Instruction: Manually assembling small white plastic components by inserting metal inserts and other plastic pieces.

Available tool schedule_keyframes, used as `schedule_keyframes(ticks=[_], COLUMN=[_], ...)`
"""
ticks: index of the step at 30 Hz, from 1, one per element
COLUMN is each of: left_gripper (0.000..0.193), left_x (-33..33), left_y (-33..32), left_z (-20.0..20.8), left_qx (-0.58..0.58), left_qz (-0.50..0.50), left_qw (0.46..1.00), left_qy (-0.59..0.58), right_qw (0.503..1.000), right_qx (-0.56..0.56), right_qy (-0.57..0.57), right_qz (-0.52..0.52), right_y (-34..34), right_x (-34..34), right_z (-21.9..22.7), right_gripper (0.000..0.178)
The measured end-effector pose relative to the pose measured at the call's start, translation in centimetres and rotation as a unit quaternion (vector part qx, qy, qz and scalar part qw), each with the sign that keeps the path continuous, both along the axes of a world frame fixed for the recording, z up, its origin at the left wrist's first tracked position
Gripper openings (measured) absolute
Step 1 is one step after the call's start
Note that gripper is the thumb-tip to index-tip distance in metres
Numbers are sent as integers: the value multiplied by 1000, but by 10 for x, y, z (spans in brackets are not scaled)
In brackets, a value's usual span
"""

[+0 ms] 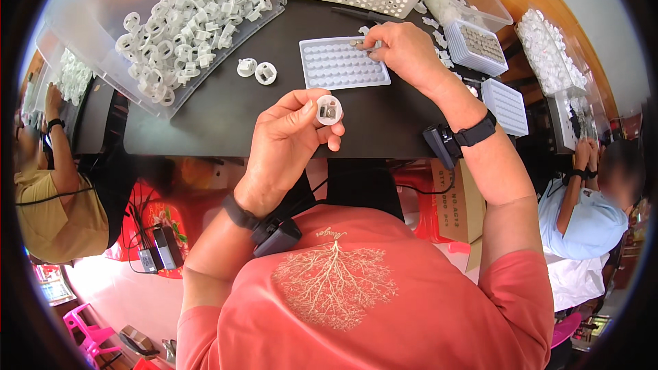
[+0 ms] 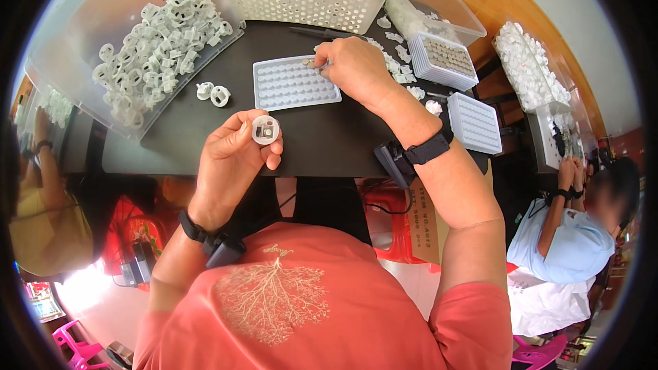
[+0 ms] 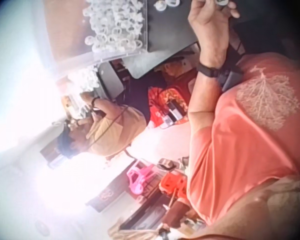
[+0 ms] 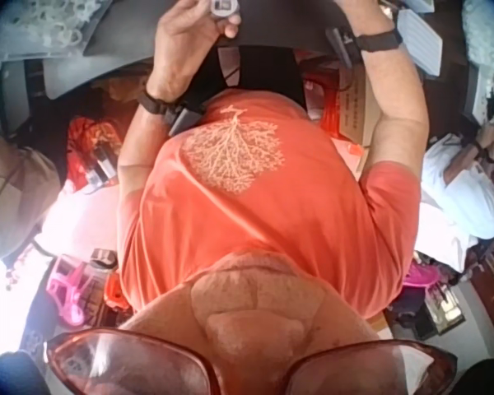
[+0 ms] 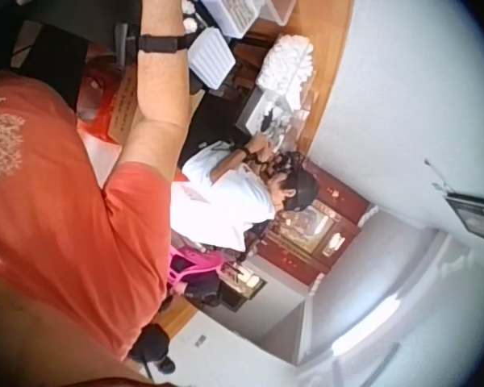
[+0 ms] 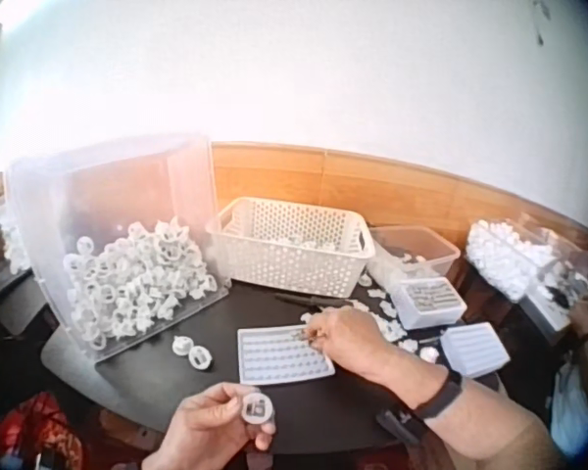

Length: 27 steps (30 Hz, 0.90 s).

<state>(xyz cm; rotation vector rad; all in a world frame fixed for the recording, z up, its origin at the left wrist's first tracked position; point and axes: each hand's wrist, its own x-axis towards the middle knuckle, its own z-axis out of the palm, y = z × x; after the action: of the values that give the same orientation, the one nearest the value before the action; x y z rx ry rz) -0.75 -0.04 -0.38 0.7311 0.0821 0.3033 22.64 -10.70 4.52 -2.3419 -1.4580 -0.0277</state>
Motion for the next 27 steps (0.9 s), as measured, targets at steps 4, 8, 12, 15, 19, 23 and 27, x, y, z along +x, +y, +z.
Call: schedule_keyframes(ticks=[4, 8, 12, 15, 19, 23, 27], left_gripper=[35, 35, 35, 34, 32, 33, 27], left_x=[0, 0, 1, 2, 2, 0, 4], left_y=[1, 1, 2, 1, 0, -1, -3], left_z=[1, 2, -1, 1, 2, 2, 6], left_qx=[-2, 0, 7, 4, -1, 3, -26], left_qz=[-3, -3, -3, -6, -4, 10, 29], left_qw=[1000, 1000, 1000, 1000, 1000, 1000, 999], left_qy=[9, 14, 10, 6, 14, 18, 14], right_qw=[996, 998, 999, 999, 996, 956, 924], right_qx=[-5, -15, 0, 2, 68, 262, 346], right_qy=[-76, -53, -36, -50, -52, 71, 113], right_qz=[43, 29, 19, 21, 34, 113, 115], right_y=[0, 3, 4, 1, -11, -20, -20], right_x=[1, 3, 2, 3, -17, -81, -116], right_z=[-3, -5, -9, -8, 1, 10, -7], right_gripper=[11, 10, 7, 10, 7, 7, 12])
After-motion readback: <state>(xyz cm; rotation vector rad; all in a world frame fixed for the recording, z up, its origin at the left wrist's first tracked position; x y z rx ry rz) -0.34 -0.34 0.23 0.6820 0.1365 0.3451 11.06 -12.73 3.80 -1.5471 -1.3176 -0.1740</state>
